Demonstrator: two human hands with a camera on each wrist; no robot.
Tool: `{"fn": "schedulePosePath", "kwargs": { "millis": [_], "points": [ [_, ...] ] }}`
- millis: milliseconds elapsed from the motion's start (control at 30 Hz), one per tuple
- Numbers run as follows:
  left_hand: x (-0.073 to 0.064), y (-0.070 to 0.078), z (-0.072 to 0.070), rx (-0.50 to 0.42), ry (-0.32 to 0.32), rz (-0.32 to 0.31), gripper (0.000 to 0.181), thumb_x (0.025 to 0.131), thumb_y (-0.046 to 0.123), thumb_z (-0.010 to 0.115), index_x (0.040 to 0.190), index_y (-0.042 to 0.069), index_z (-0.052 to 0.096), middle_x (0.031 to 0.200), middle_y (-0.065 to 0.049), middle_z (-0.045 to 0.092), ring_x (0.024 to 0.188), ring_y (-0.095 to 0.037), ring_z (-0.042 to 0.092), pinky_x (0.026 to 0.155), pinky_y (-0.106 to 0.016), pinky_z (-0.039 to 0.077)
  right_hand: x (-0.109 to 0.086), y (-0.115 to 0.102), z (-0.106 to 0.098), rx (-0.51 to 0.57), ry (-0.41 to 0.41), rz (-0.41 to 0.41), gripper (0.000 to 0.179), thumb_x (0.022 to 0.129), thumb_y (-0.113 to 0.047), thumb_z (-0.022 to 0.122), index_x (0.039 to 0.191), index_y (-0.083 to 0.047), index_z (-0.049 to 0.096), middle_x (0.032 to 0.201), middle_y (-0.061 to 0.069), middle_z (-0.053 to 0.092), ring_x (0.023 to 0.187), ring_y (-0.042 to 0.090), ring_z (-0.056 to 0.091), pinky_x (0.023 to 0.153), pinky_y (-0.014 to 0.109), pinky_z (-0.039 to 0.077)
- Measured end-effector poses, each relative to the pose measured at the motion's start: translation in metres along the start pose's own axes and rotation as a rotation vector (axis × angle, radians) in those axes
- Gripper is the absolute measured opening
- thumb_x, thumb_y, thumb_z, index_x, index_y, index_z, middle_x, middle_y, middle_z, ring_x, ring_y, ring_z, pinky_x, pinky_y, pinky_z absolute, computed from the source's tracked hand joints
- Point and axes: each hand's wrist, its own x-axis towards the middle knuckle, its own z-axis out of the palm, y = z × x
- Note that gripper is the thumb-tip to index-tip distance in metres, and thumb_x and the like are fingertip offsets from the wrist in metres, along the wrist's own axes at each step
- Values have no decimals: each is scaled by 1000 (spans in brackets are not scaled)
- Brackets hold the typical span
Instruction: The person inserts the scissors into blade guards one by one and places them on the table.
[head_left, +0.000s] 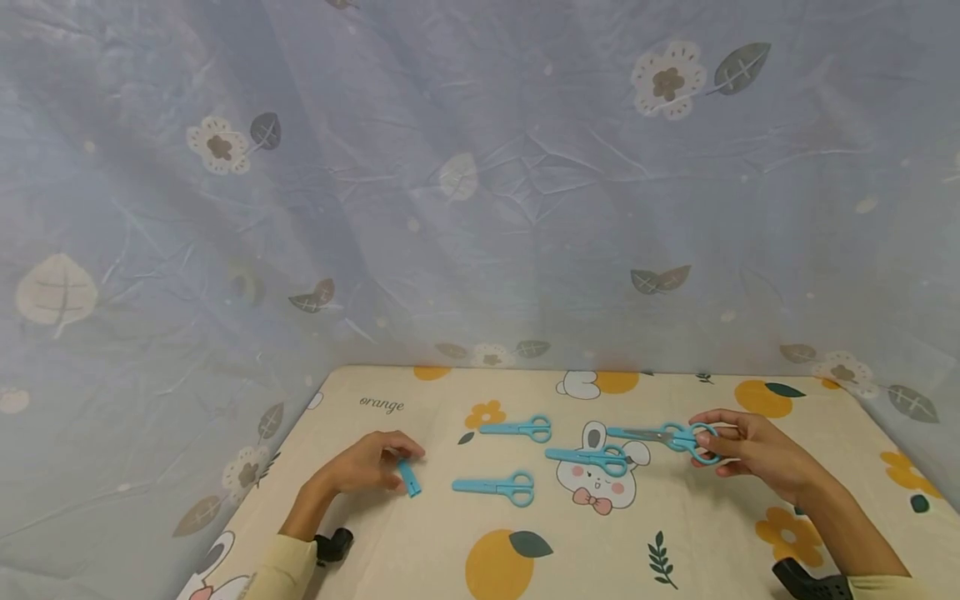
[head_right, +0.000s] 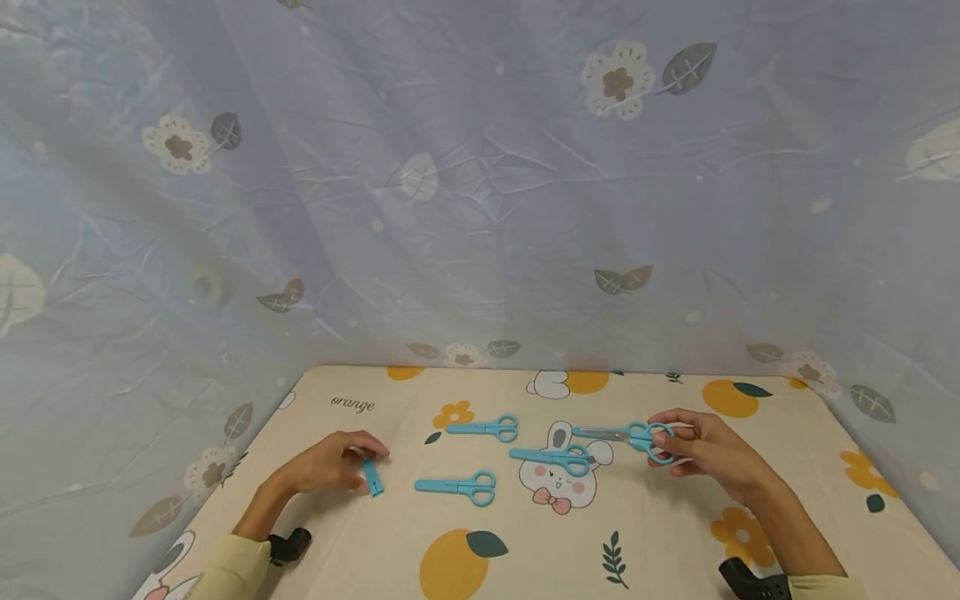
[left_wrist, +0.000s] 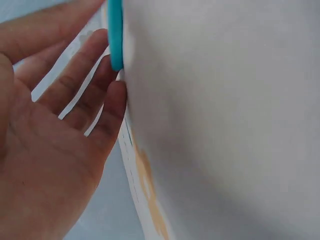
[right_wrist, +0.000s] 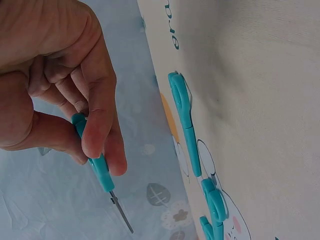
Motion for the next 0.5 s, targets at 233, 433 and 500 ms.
{"fn": "schedulePosePath", "kwargs": {
  "millis": [233, 433, 500],
  "points": [
    [6, 6, 7, 65, 33, 10, 42, 82, 1, 89, 121, 8, 78, 108, -5, 77, 99, -20, 69, 90, -33, 58, -1, -2, 1, 6, 4, -3, 22, 111, -17, 61, 132, -23, 62, 104, -1, 83, 91, 18, 79, 75, 29, 65],
    [12, 11, 11, 89, 19, -12, 27, 85, -1, 86, 110, 8, 80, 98, -1, 75, 88, -12, 63, 81, -28, 56, -3, -3, 1, 2, -3, -11, 21, 111, -17, 60, 129, -28, 64, 104, -3, 82, 92, 18, 78, 76, 29, 65],
    [13, 13, 12, 111, 37, -12, 22, 87, 0, 85, 106, 10, 81, 96, 2, 74, 85, -8, 59, 78, -26, 53, -4, -3, 1, -4, -4, -14, 21, 112, -17, 60, 130, -28, 64, 105, -1, 83, 92, 18, 78, 76, 29, 65]
  ]
}}
